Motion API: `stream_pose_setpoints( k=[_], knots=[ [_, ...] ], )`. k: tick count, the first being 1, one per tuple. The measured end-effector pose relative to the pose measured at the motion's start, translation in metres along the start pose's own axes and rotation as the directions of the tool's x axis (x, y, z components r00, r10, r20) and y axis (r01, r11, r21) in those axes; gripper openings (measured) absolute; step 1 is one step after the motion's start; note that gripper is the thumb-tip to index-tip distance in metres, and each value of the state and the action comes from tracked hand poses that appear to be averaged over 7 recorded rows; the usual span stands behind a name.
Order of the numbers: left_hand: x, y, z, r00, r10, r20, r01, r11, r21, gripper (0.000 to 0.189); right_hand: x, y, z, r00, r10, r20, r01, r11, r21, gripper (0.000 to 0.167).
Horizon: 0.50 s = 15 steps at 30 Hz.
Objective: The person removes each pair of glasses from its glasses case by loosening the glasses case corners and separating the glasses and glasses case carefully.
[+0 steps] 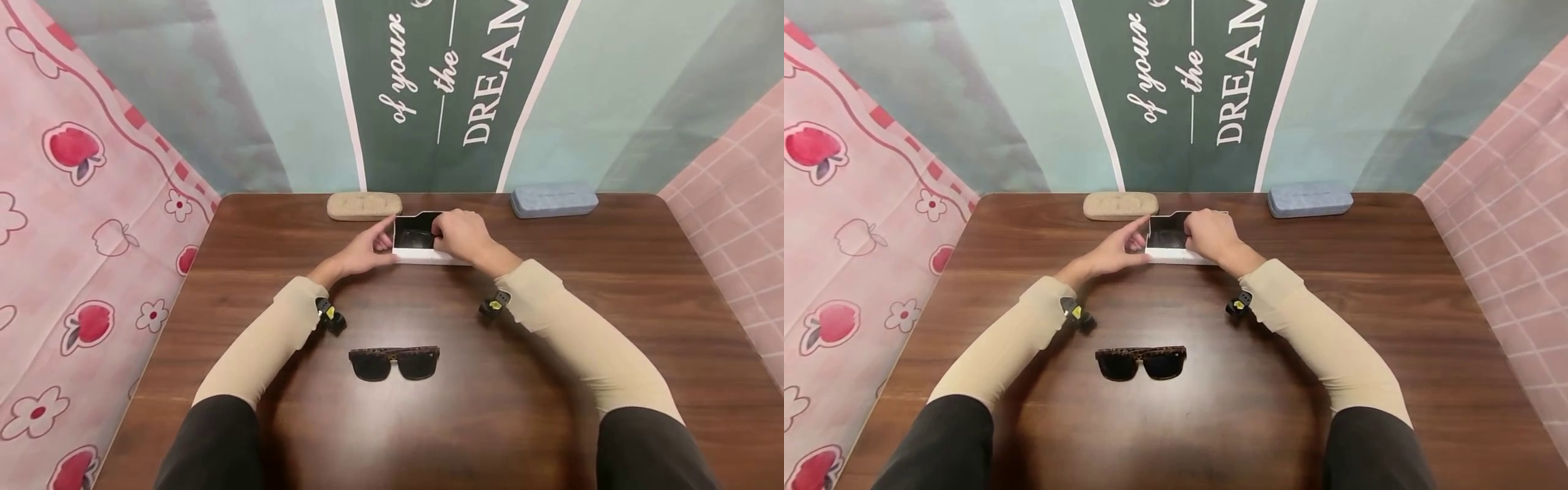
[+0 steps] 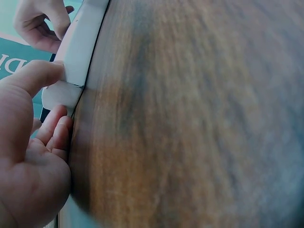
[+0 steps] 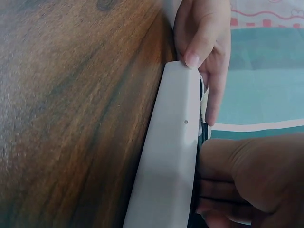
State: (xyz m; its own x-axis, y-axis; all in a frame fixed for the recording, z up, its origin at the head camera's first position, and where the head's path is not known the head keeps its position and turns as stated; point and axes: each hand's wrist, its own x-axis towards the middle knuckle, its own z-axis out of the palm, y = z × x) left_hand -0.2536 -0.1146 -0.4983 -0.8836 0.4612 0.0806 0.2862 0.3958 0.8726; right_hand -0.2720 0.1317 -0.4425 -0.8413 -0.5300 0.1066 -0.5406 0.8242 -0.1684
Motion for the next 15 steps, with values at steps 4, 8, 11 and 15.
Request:
stream_pose_setpoints(
  k=[4, 8, 11, 15],
  knots=[
    [0.001, 0.001, -0.001, 1.0, -0.008, 0.004, 0.008, 1.0, -0.002, 0.094, 0.002, 0.001, -0.004, 0.999, 0.013, -0.039, -0.013, 1.0, 0.009, 0.015],
    [0.002, 0.001, -0.001, 1.0, -0.028, 0.012, 0.028, 1.0, 0.006, 0.097, 0.002, 0.001, -0.011, 0.996, 0.019, -0.085, -0.018, 1.0, 0.011, 0.011],
    [0.002, 0.001, -0.001, 1.0, -0.021, 0.013, 0.021, 1.0, 0.009, 0.098, 0.0, 0.001, -0.018, 0.994, 0.033, -0.108, -0.032, 0.999, 0.012, 0.008],
    [0.003, 0.001, 0.0, 1.0, -0.023, 0.005, 0.023, 1.0, 0.019, 0.098, -0.005, 0.001, -0.029, 0.994, 0.038, -0.105, -0.036, 0.999, 0.02, 0.009]
  ],
)
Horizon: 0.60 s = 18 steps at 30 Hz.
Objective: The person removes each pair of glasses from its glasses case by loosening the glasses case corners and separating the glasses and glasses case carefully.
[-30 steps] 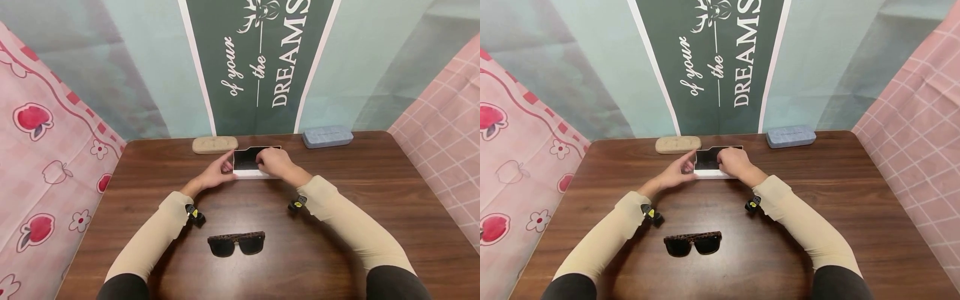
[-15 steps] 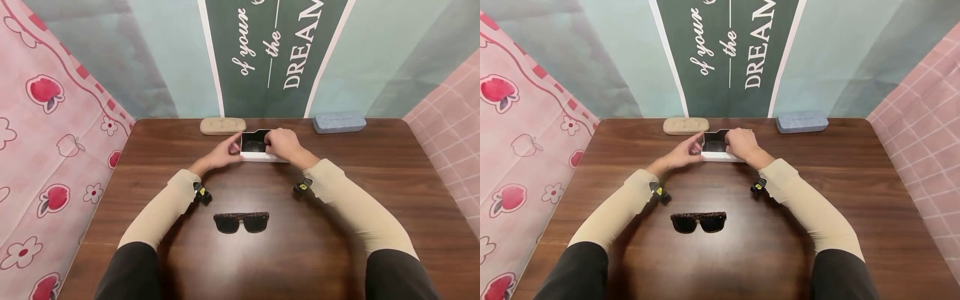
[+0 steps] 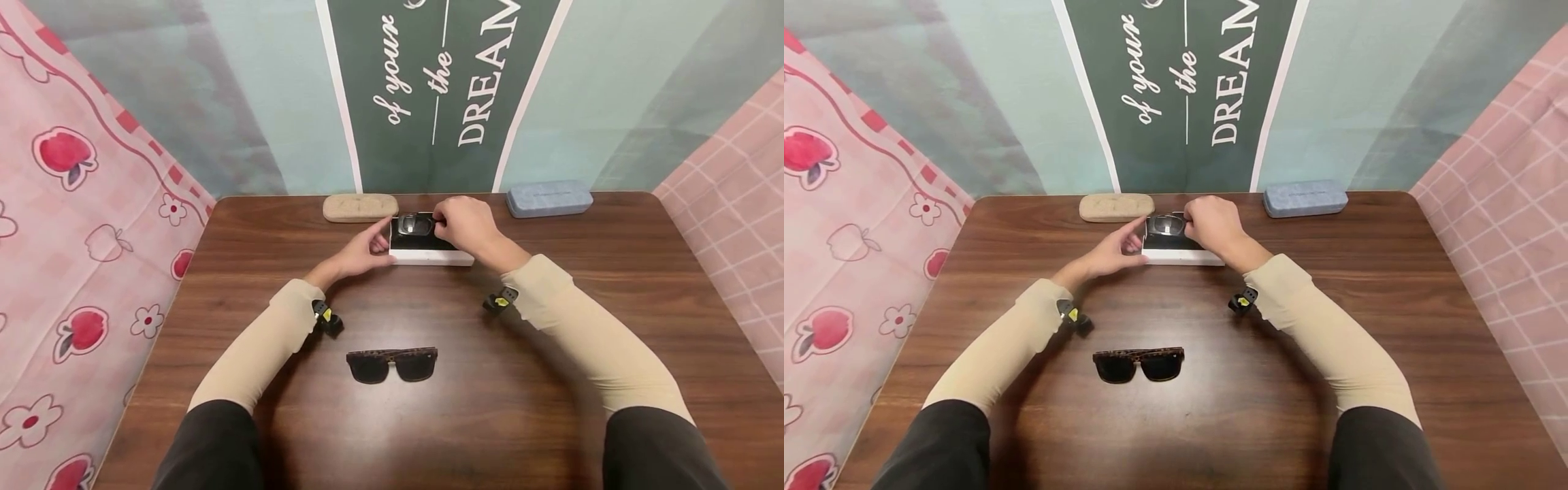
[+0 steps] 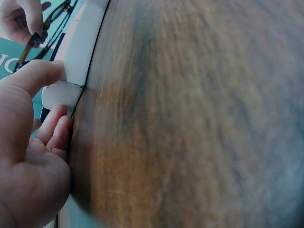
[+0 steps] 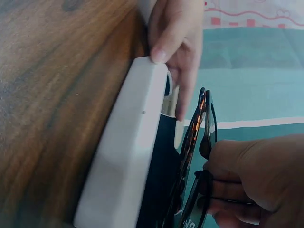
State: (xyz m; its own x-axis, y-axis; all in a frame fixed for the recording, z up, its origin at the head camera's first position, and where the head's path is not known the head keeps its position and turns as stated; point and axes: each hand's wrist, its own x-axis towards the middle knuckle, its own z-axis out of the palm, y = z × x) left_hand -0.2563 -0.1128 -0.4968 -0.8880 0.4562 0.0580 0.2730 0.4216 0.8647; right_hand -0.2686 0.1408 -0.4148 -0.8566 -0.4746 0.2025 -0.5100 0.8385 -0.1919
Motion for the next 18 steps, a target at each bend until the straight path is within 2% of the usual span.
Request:
stream_pose_setpoints(
  k=[9, 18],
  knots=[
    [0.002, 0.001, -0.001, 1.0, 0.006, 0.0, -0.006, 1.0, 0.004, 0.099, -0.012, 0.0, -0.024, 1.0, -0.005, 0.02, 0.005, 1.0, -0.005, 0.007],
    [-0.002, 0.002, 0.0, 1.0, -0.002, 0.006, 0.002, 1.0, 0.007, 0.096, -0.039, -0.004, -0.038, 0.996, -0.013, 0.092, 0.013, 1.0, -0.003, 0.007]
  ],
)
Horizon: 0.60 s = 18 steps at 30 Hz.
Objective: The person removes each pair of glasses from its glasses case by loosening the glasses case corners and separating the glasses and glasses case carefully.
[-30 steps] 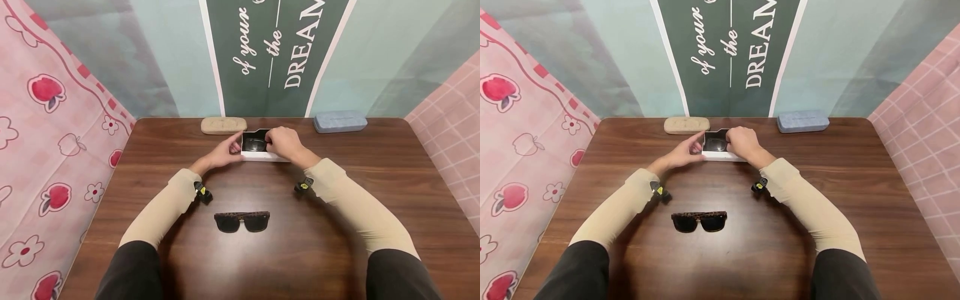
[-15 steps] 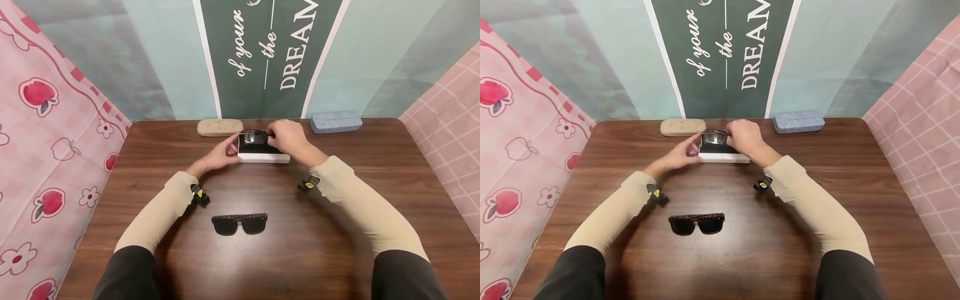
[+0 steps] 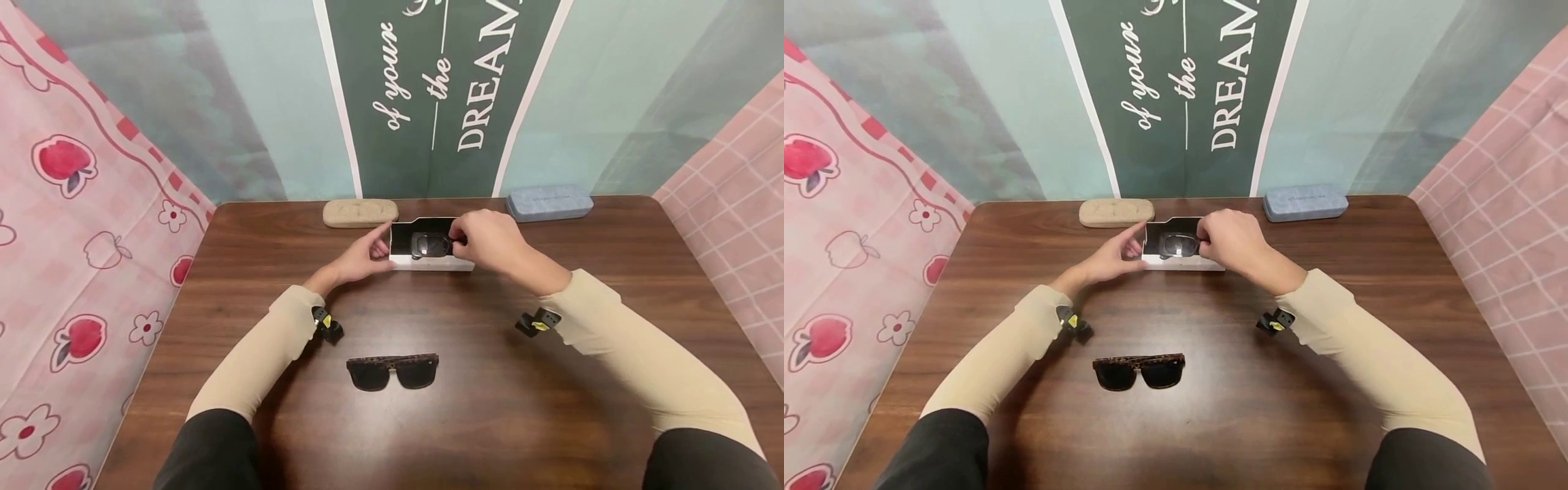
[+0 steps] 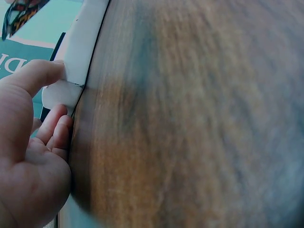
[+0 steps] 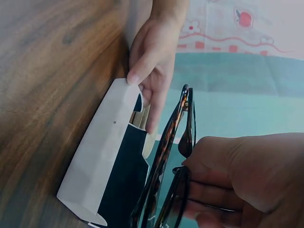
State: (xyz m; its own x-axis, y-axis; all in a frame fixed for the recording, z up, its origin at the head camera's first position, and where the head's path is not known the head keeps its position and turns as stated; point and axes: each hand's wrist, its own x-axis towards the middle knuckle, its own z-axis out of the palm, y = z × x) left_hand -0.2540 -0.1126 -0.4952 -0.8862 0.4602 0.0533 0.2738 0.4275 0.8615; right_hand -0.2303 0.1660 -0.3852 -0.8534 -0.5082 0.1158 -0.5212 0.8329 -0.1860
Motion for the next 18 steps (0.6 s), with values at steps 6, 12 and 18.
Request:
stream_pose_setpoints(
  k=[6, 12, 18],
  knots=[
    [-0.001, 0.0, 0.0, 1.0, 0.016, -0.008, -0.016, 1.0, -0.005, 0.094, -0.015, -0.003, -0.007, 1.0, -0.004, 0.031, 0.004, 1.0, -0.002, 0.007],
    [-0.004, -0.002, 0.002, 1.0, 0.014, -0.01, -0.014, 1.0, -0.013, 0.095, -0.027, -0.007, -0.011, 0.999, -0.008, 0.05, 0.008, 1.0, 0.011, 0.01],
    [0.002, -0.003, 0.001, 0.999, 0.035, -0.014, -0.036, 0.999, -0.01, 0.093, -0.035, -0.008, -0.017, 0.998, -0.031, 0.06, 0.029, 0.999, 0.031, 0.013]
  ],
)
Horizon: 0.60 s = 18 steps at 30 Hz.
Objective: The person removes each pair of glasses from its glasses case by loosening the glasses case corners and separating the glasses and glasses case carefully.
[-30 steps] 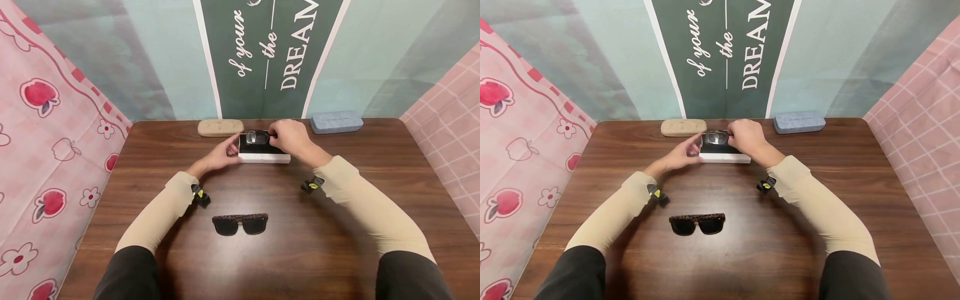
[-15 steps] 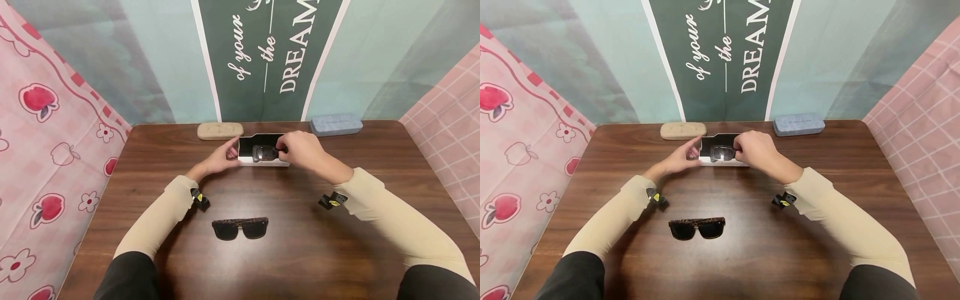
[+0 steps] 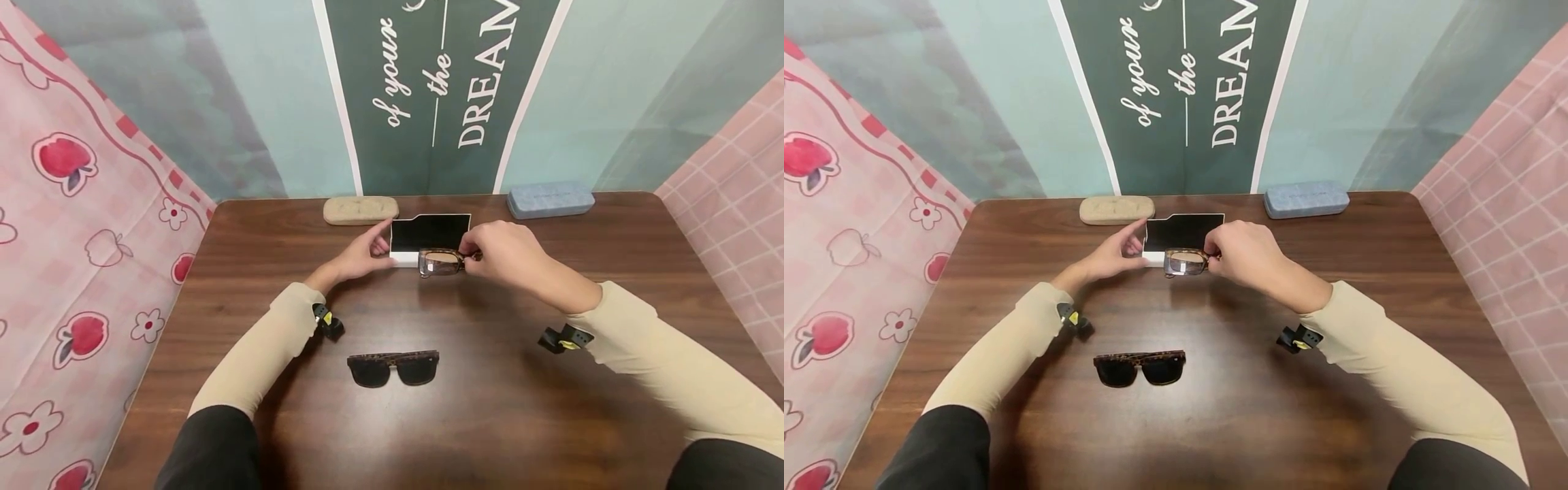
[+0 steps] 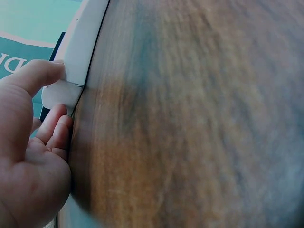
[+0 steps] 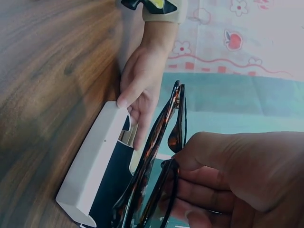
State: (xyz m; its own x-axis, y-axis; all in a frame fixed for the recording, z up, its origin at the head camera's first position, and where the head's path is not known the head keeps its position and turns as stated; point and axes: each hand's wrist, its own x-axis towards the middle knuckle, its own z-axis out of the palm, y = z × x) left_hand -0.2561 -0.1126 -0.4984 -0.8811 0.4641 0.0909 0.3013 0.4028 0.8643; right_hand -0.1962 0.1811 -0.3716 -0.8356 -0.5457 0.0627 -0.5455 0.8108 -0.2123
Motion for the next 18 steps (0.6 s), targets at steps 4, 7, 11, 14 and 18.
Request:
stream_pose_setpoints(
  k=[4, 7, 11, 14, 18],
  knots=[
    [0.0, -0.001, 0.0, 1.0, -0.005, 0.002, 0.005, 1.0, -0.003, 0.093, -0.006, -0.001, -0.001, 1.0, -0.016, 0.024, 0.016, 1.0, 0.016, 0.011],
    [0.001, -0.002, 0.0, 1.0, -0.007, 0.004, 0.007, 1.0, 0.0, 0.093, -0.011, -0.001, -0.002, 0.999, -0.017, 0.049, 0.016, 1.0, 0.021, 0.011],
    [0.004, -0.002, -0.001, 1.0, -0.005, 0.008, 0.005, 1.0, 0.01, 0.092, -0.017, -0.001, -0.008, 0.997, -0.008, 0.072, 0.007, 1.0, 0.015, 0.011],
    [0.006, -0.001, -0.003, 1.0, -0.003, 0.004, 0.003, 1.0, 0.003, 0.091, -0.021, -0.002, -0.011, 0.997, -0.003, 0.079, 0.002, 1.0, 0.008, 0.013],
    [0.003, -0.002, -0.003, 1.0, -0.019, 0.003, 0.019, 1.0, -0.006, 0.09, -0.027, -0.005, -0.009, 0.995, -0.016, 0.099, 0.015, 1.0, 0.006, 0.018]
  ],
)
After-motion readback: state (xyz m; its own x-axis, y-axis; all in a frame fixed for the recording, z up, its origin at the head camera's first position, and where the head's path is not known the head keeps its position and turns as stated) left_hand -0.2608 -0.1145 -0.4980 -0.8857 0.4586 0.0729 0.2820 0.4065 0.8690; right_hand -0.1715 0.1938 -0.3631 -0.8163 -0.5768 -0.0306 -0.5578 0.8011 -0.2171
